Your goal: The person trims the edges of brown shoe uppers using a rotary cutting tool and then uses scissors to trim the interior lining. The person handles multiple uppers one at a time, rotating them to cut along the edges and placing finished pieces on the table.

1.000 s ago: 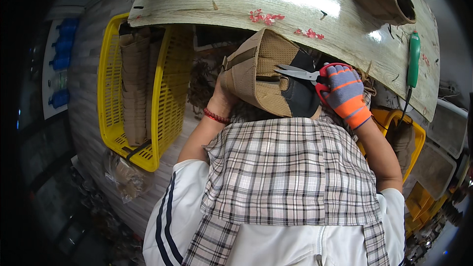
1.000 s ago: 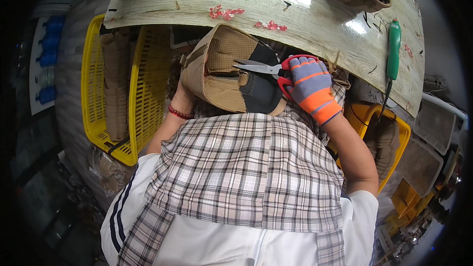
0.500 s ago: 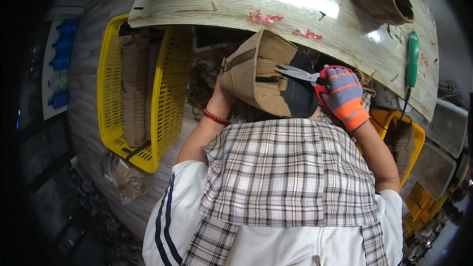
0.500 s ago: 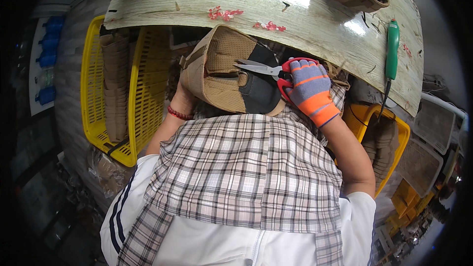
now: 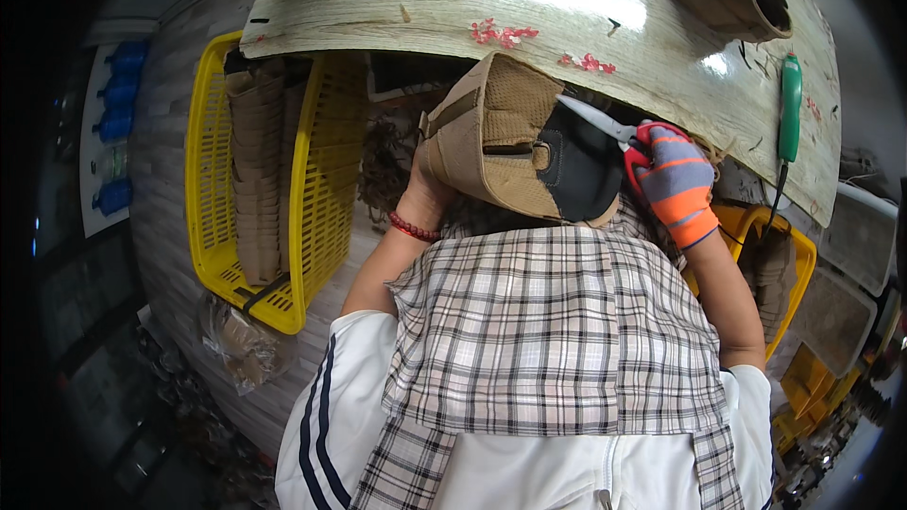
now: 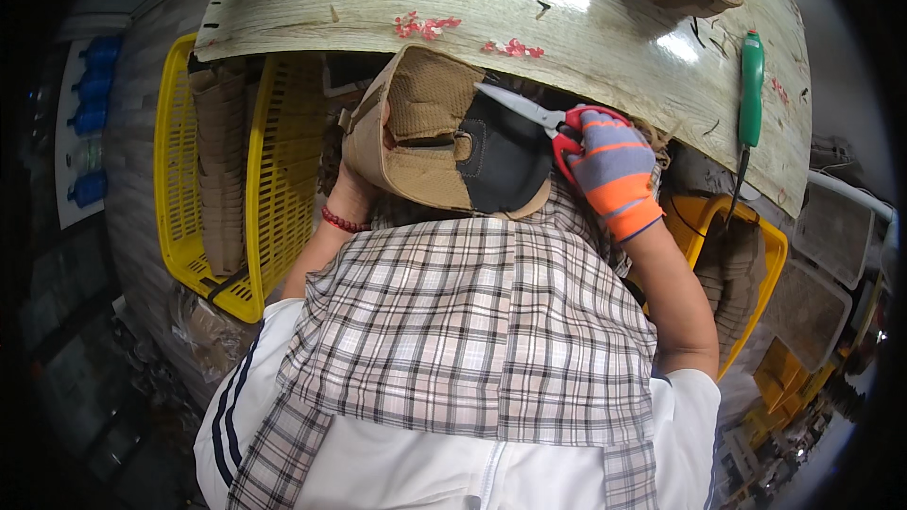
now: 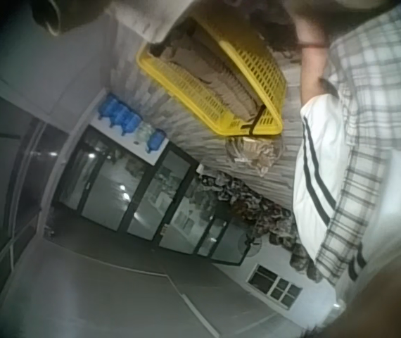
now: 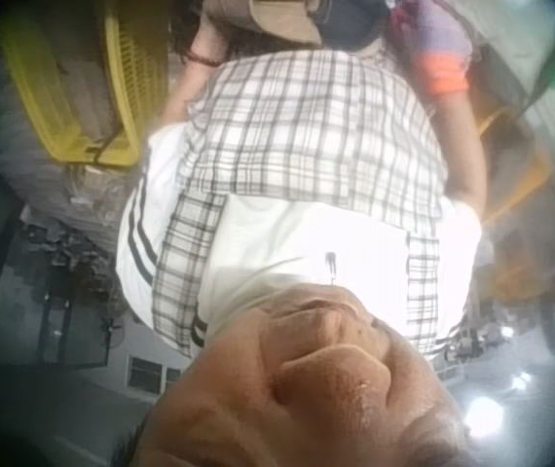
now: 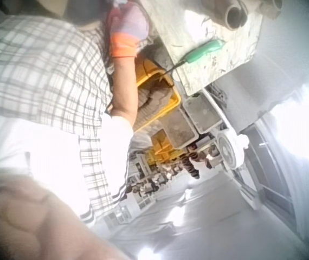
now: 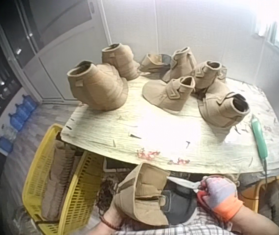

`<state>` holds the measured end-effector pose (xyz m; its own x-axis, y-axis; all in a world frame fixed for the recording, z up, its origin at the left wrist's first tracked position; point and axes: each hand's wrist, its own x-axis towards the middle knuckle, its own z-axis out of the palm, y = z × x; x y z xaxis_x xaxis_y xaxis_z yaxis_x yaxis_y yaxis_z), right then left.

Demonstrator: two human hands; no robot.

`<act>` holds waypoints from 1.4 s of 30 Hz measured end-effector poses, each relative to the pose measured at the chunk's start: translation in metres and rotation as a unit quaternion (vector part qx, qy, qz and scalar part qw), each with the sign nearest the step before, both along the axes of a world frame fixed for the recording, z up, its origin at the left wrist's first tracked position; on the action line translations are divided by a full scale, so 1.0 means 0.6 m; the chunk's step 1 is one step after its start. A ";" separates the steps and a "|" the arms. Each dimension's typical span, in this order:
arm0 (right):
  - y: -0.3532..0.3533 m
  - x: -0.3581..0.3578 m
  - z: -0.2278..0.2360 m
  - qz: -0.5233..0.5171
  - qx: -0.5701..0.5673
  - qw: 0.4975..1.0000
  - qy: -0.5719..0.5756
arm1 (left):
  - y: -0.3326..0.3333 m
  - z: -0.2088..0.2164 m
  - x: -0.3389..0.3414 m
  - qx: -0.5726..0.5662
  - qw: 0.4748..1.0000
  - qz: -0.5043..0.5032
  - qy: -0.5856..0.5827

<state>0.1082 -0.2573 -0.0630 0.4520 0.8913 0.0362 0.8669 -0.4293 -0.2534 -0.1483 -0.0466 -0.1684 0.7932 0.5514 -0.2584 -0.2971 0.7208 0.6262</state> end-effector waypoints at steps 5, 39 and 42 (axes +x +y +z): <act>0.042 -0.015 0.040 0.061 0.003 0.998 -0.023 | 0.010 0.008 0.028 -0.097 0.989 -0.023 -0.106; 0.053 -0.051 0.097 0.026 -0.071 0.993 0.086 | 0.046 0.073 -0.025 -0.070 0.991 -0.071 0.093; 0.054 -0.078 0.069 0.086 -0.099 0.988 0.078 | 0.065 0.102 -0.047 -0.118 0.970 -0.179 0.117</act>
